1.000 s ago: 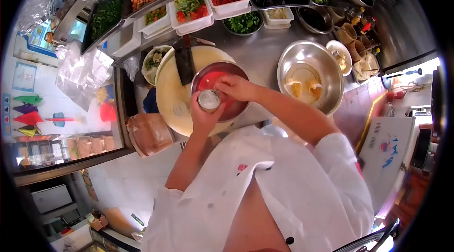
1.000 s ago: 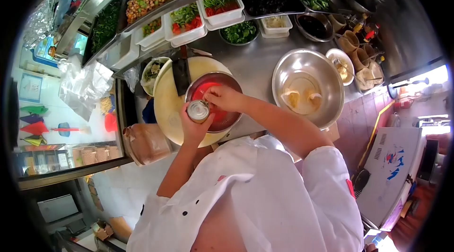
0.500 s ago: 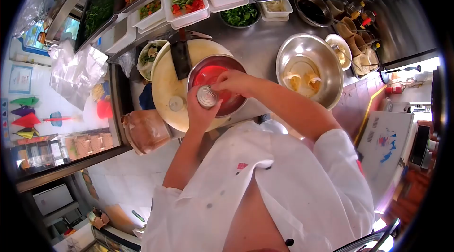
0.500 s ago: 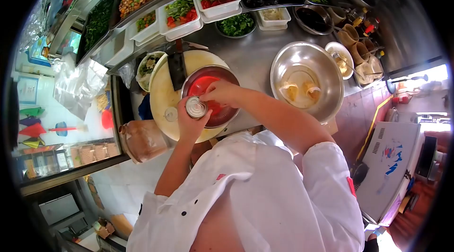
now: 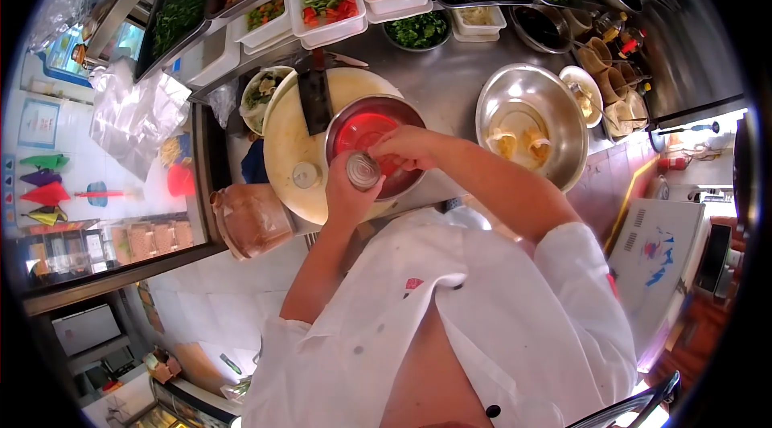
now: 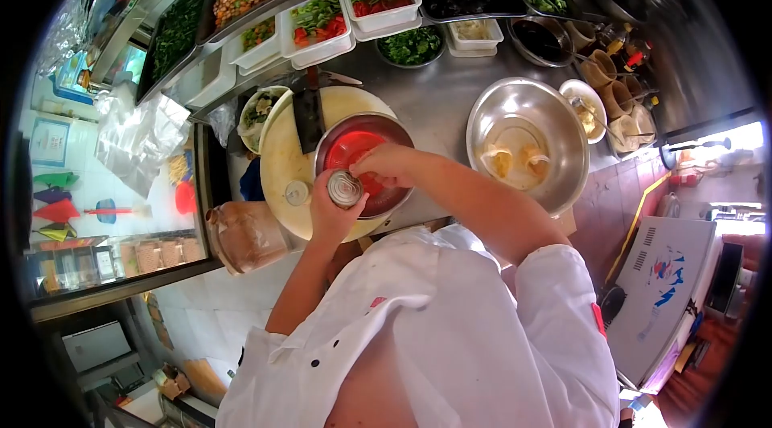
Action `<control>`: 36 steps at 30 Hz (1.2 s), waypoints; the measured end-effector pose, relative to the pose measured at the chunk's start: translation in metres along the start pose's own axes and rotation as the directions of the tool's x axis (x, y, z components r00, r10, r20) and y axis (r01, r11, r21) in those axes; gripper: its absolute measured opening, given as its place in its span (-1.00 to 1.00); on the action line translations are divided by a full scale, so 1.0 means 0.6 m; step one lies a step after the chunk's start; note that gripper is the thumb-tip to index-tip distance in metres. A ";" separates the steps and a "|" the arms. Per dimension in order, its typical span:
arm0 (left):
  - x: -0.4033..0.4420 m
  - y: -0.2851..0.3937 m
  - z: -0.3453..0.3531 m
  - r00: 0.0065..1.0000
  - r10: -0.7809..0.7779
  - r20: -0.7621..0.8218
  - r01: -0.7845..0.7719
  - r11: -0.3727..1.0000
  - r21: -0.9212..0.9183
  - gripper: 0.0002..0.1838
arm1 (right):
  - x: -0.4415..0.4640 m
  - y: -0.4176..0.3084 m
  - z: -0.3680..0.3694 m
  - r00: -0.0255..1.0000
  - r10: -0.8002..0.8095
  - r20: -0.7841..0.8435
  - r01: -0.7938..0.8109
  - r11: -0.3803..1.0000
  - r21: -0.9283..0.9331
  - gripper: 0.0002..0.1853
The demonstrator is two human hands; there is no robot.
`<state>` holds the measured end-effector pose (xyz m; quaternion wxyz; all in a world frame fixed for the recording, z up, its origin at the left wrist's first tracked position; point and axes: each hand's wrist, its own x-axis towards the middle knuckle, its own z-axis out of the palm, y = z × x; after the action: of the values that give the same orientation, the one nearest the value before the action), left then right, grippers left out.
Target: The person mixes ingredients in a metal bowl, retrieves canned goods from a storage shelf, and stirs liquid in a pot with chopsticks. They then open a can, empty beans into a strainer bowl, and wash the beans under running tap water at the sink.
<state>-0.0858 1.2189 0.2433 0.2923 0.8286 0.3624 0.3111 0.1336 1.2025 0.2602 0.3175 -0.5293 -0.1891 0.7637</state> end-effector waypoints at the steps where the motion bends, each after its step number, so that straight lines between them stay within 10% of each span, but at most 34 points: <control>1: 0.001 0.000 0.000 1.000 0.021 -0.006 -0.021 1.000 0.013 -0.17 | -0.003 -0.003 -0.001 1.000 0.019 0.010 -0.019 1.000 -0.001 -0.79; 11: 0.006 0.001 -0.001 0.999 -0.005 0.045 0.006 1.000 -0.015 -0.21 | -0.005 0.007 0.017 0.987 -0.159 -0.018 0.142 0.923 -0.358 -0.69; 22: 0.021 -0.039 0.022 0.997 0.028 0.073 -0.045 0.968 0.247 -0.29 | 0.085 0.043 0.004 0.973 -0.141 -0.183 0.073 0.939 -0.336 -0.67; 36: 0.055 -0.063 0.029 0.922 -0.258 0.290 0.093 0.872 0.481 -0.27 | 0.100 0.023 -0.010 0.839 -0.443 -0.316 0.199 0.790 -0.580 -0.75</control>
<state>-0.0711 1.2616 0.2153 0.1747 0.8783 0.4433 0.0386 0.1208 1.2329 0.2081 0.3229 -0.7110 -0.4038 0.4766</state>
